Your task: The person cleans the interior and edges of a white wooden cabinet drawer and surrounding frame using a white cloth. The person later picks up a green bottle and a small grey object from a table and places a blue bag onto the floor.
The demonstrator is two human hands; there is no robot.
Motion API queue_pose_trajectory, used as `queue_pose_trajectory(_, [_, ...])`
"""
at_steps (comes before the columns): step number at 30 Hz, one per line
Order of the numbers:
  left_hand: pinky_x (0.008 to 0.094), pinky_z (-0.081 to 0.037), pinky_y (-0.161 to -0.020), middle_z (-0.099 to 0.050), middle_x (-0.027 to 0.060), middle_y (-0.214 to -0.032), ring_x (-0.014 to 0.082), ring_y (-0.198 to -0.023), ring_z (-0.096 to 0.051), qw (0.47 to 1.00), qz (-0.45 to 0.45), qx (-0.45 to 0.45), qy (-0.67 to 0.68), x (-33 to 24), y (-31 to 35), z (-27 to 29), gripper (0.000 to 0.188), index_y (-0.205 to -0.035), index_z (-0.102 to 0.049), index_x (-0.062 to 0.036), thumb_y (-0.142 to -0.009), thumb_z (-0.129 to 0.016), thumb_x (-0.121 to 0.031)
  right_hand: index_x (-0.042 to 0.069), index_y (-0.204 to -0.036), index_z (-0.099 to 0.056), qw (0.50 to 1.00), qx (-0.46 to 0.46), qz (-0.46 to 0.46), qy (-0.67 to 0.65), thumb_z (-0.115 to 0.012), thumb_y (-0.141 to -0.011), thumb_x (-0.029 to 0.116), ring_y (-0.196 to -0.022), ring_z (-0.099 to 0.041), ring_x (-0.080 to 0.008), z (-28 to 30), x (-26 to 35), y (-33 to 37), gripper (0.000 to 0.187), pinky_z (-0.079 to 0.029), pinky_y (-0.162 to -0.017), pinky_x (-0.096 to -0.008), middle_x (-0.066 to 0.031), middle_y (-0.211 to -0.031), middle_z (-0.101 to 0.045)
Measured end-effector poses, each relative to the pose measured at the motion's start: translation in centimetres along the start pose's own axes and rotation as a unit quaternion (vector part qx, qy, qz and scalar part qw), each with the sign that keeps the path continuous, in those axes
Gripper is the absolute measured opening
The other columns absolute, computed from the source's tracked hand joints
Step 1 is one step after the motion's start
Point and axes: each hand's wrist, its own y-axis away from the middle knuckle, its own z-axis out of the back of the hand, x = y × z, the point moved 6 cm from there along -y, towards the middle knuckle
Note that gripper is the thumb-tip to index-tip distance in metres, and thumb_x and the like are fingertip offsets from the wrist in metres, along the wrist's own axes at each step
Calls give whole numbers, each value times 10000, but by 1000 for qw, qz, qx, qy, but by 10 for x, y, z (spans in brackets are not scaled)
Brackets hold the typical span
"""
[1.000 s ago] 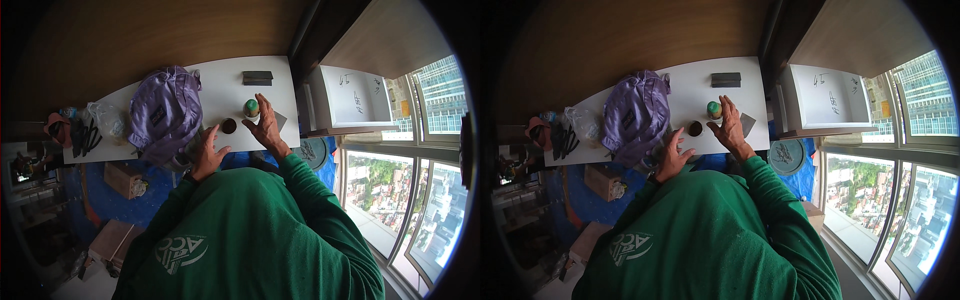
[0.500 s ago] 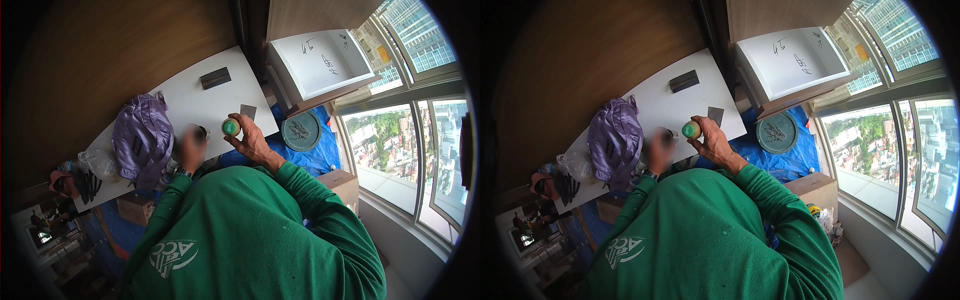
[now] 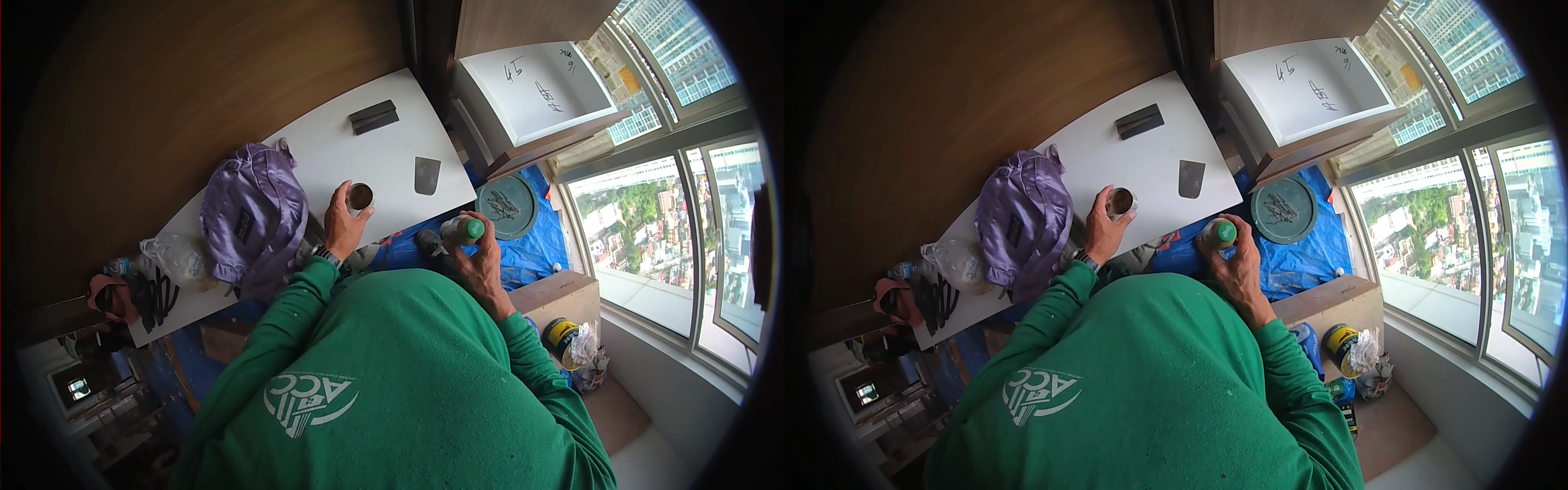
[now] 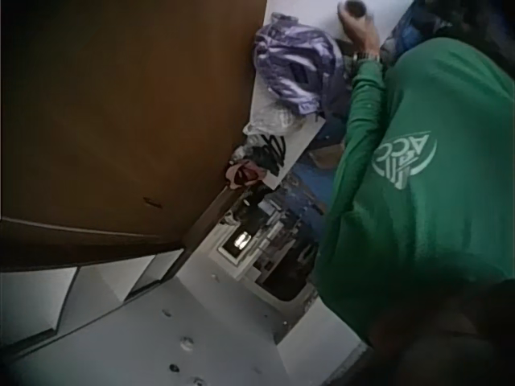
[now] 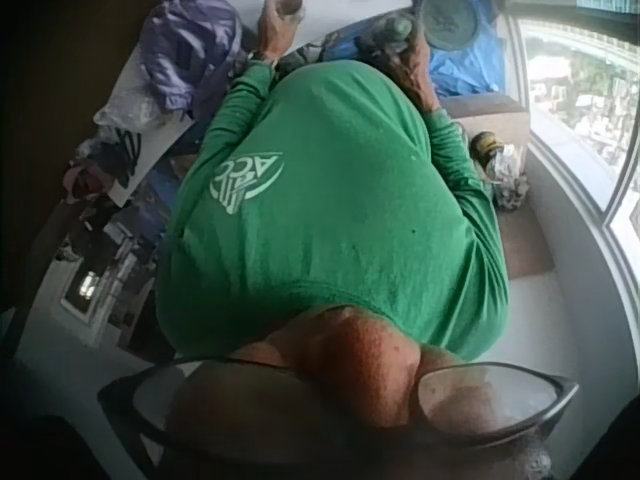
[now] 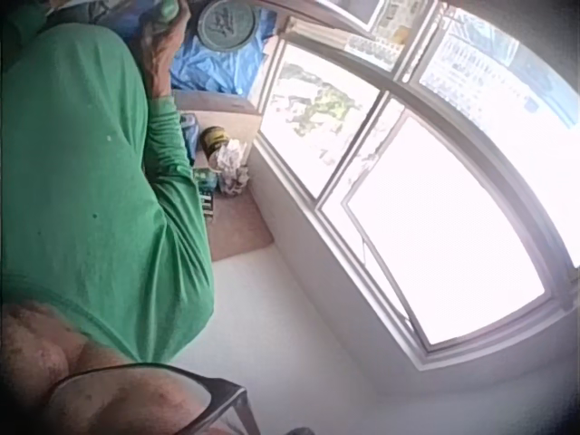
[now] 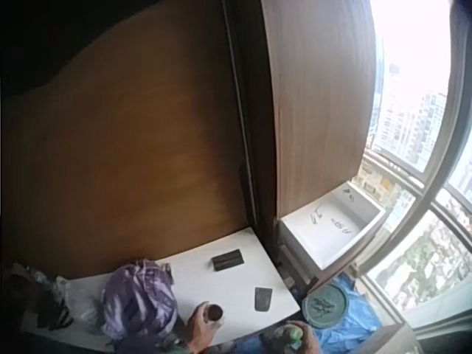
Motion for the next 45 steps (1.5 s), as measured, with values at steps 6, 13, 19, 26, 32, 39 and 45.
queue_pose_trajectory(6, [438, -480, -1040, -577, 201, -1325, 361, -1235, -576, 1000, 0, -24, -14, 12, 11, -5, 688, -1391, -489, -24, -802, -833, -119, 51, -1330, -518, 999, 46, -25, -10, -830, -787, 101, -1129, -653, -351, -3, 4, -3, 628, -518, -976, -419, -186, -1210, -645])
queue_pose_trajectory(13, [409, -506, -1020, -606, 174, -1301, 308, -1205, -610, 998, 26, -60, -25, 28, 14, 2, 637, -1339, -515, -3, -790, -827, -89, 26, -1301, -529, 992, 43, 108, 40, -831, -733, 56, -1158, -605, -380, -8, 23, -39, 643, -513, -976, -440, -200, -1253, -591])
queue_pose_trajectory(19, [429, -505, -1008, -611, 183, -1288, 333, -1196, -611, 995, 65, -74, 1, 28, 15, 7, 644, -1344, -492, -10, -794, -821, -73, 31, -1359, -517, 988, 81, 128, 11, -823, -753, 61, -1105, -645, -372, -16, 25, -73, 679, -530, -956, -423, -191, -1214, -627])
queue_pose_trajectory(26, [429, -491, -1039, -640, 192, -1289, 346, -1222, -617, 988, 106, -108, -26, 17, -13, 11, 689, -1372, -466, -29, -791, -832, -90, 48, -1370, -514, 982, 114, 153, 5, -791, -778, 57, -1134, -632, -394, -54, 16, -137, 654, -522, -973, -448, -194, -1251, -627])
queue_pose_trajectory(32, [407, -496, -1037, -629, 182, -1304, 324, -1220, -615, 979, 136, -148, -45, 34, -41, 19, 727, -1398, -450, -34, -791, -845, -101, 62, -1335, -519, 978, 135, 159, 2, -801, -753, 34, -1158, -558, -418, -104, 13, -197, 647, -501, -987, -465, -210, -1230, -582])
queue_pose_trajectory(39, [437, -490, -1046, -628, 222, -1327, 378, -1227, -615, 964, 188, -182, -36, 37, -62, 24, 746, -1409, -449, -11, -786, -842, -134, 95, -1340, -531, 961, 203, 185, -6, -832, -763, 90, -1100, -599, -378, -160, 16, -228, 651, -504, -977, -478, -182, -1211, -601])
queue_pose_trajectory(45, [385, -540, -968, -652, 196, -1299, 317, -1092, -697, 966, 193, -145, -93, 21, -76, 16, 776, -1430, -438, -17, -784, -851, -137, 77, -1348, -527, 953, 192, 233, 6, -845, -748, 92, -1112, -591, -395, -172, 15, -234, 679, -501, -985, -483, -180, -1206, -607])
